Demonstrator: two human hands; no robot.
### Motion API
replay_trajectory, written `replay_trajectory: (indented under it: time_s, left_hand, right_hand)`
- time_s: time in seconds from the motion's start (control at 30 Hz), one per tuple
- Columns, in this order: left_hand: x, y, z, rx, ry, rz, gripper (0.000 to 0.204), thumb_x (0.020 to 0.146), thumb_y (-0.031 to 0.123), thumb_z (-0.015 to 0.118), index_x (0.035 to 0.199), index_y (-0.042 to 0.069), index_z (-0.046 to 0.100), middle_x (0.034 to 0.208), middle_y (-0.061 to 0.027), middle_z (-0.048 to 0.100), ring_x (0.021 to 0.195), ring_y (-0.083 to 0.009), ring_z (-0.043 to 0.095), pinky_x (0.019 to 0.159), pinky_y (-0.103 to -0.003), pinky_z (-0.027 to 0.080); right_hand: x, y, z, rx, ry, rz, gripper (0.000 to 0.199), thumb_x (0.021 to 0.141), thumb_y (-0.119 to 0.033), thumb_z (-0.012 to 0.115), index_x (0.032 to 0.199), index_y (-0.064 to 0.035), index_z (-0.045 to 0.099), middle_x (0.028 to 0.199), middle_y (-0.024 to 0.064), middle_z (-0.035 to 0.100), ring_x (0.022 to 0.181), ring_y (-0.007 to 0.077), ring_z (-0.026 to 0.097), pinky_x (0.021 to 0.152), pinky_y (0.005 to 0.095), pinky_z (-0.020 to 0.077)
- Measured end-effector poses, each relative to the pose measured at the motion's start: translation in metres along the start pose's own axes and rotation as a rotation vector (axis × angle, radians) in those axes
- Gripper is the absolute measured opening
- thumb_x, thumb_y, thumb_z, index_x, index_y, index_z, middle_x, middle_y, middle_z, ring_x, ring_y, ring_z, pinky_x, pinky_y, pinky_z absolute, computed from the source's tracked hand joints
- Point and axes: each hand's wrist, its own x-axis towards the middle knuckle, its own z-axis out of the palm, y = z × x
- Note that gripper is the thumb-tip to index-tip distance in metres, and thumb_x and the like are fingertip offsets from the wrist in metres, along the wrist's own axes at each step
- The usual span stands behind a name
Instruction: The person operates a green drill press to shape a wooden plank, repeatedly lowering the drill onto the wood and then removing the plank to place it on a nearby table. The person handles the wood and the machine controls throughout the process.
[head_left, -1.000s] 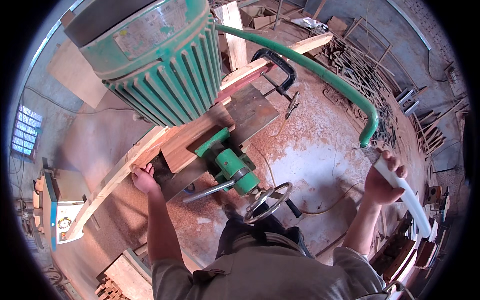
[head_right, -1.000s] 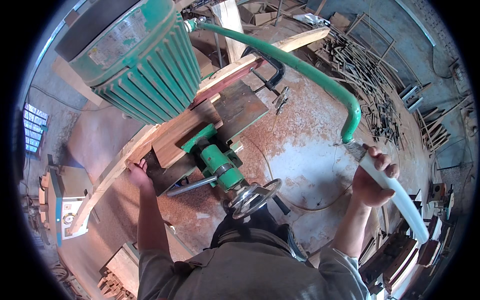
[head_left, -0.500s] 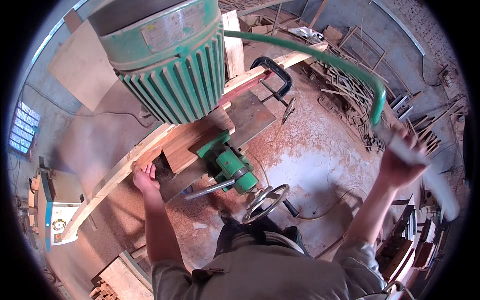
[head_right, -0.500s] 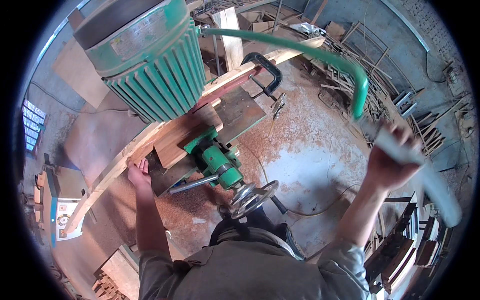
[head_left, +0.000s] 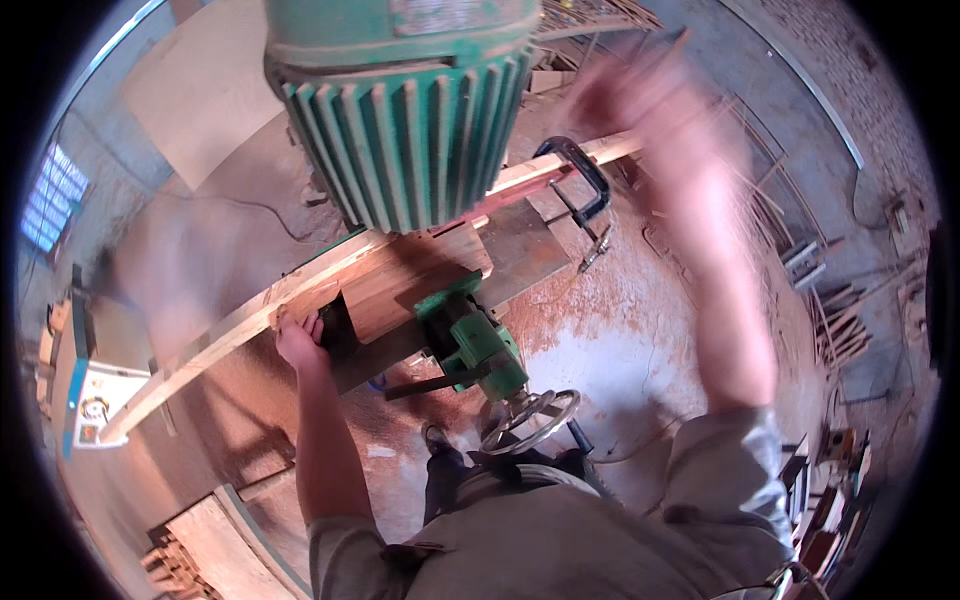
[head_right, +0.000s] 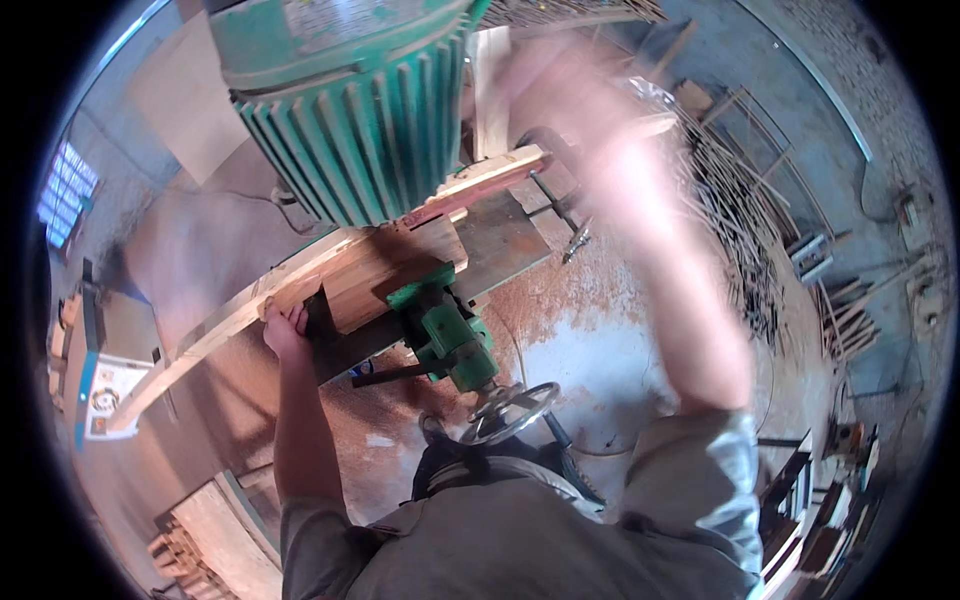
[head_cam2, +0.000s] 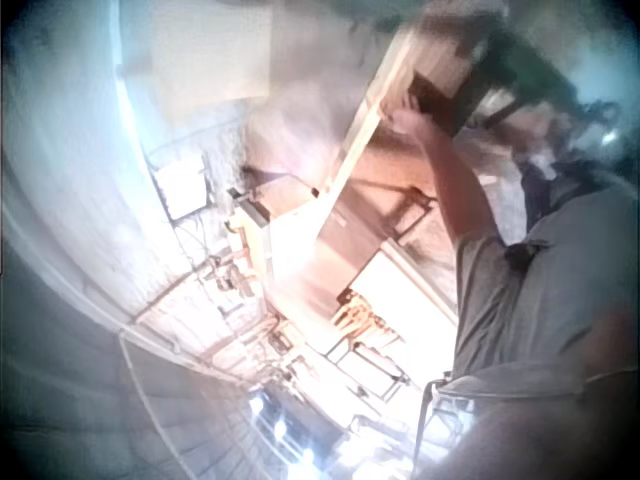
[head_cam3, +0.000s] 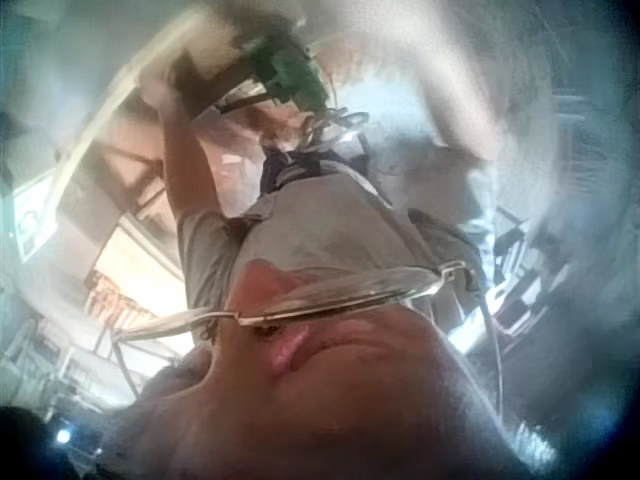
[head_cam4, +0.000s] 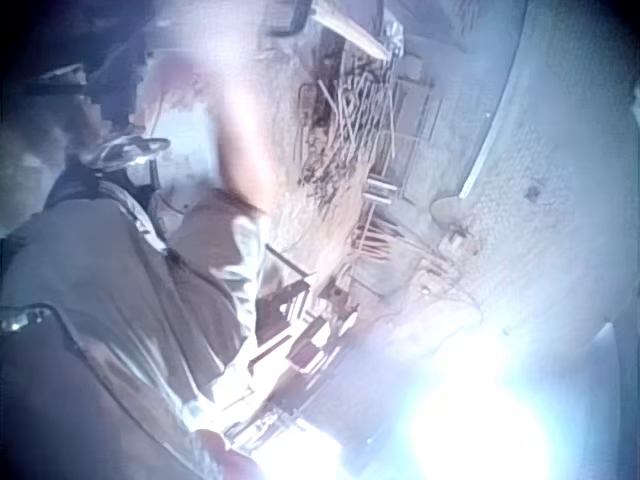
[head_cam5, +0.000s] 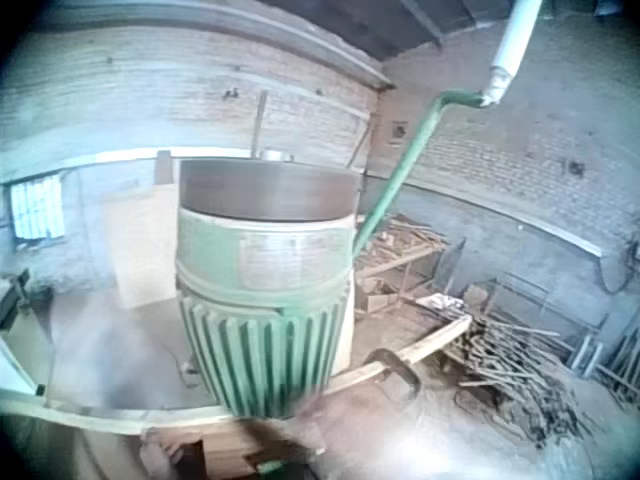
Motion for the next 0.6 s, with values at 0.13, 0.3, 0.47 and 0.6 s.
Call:
replay_trajectory:
  time_s: [0.13,0.3,0.47,0.6]
  left_hand:
    - [0.005,-0.007,0.017,-0.025,-0.067,-0.02,0.037,0.089,0.031,0.053,0.115,0.005,0.05,0.097,-0.0117,0.062,0.078,-0.024,0.066,0.063,-0.032,0.055]
    - [-0.003,0.009,0.012,0.012,-0.04,0.005,0.032,0.088,0.028,0.055,0.11,0.004,0.05,0.091,-0.0101,0.062,0.079,-0.0227,0.066,0.061,-0.031,0.055]
    - [-0.004,0.003,0.01,-0.04,-0.057,-0.091,0.034,0.088,0.026,0.054,0.117,0.009,0.05,0.095,-0.0086,0.061,0.078,-0.0219,0.065,0.063,-0.029,0.053]
    - [-0.004,0.008,0.007,-0.146,-0.16,-0.118,0.03,0.087,0.026,0.054,0.11,0.008,0.053,0.093,-0.0101,0.063,0.083,-0.0234,0.064,0.076,-0.038,0.054]
  right_hand:
    - [-0.075,-0.01,0.161,-0.035,-0.778,0.382,0.055,0.087,-0.049,0.052,0.113,-0.0004,0.056,0.105,0.0202,0.06,0.101,0.0345,0.057,0.09,0.0412,0.0439]
    - [-0.106,0.008,0.203,0.106,-0.782,0.438,0.041,0.089,-0.045,0.049,0.085,-0.0053,0.059,0.078,0.0168,0.061,0.078,0.0351,0.059,0.073,0.043,0.0469]
    - [-0.169,0.123,0.05,0.728,0.245,0.968,0.036,0.094,-0.033,0.048,0.073,-0.0047,0.054,0.062,0.008,0.057,0.058,0.02,0.058,0.059,0.0311,0.0501]
    - [-0.257,0.16,0.01,0.3,0.483,1.178,0.035,0.093,-0.031,0.049,0.108,0.0003,0.056,0.088,0.0099,0.064,0.066,0.0149,0.061,0.057,0.0272,0.0502]
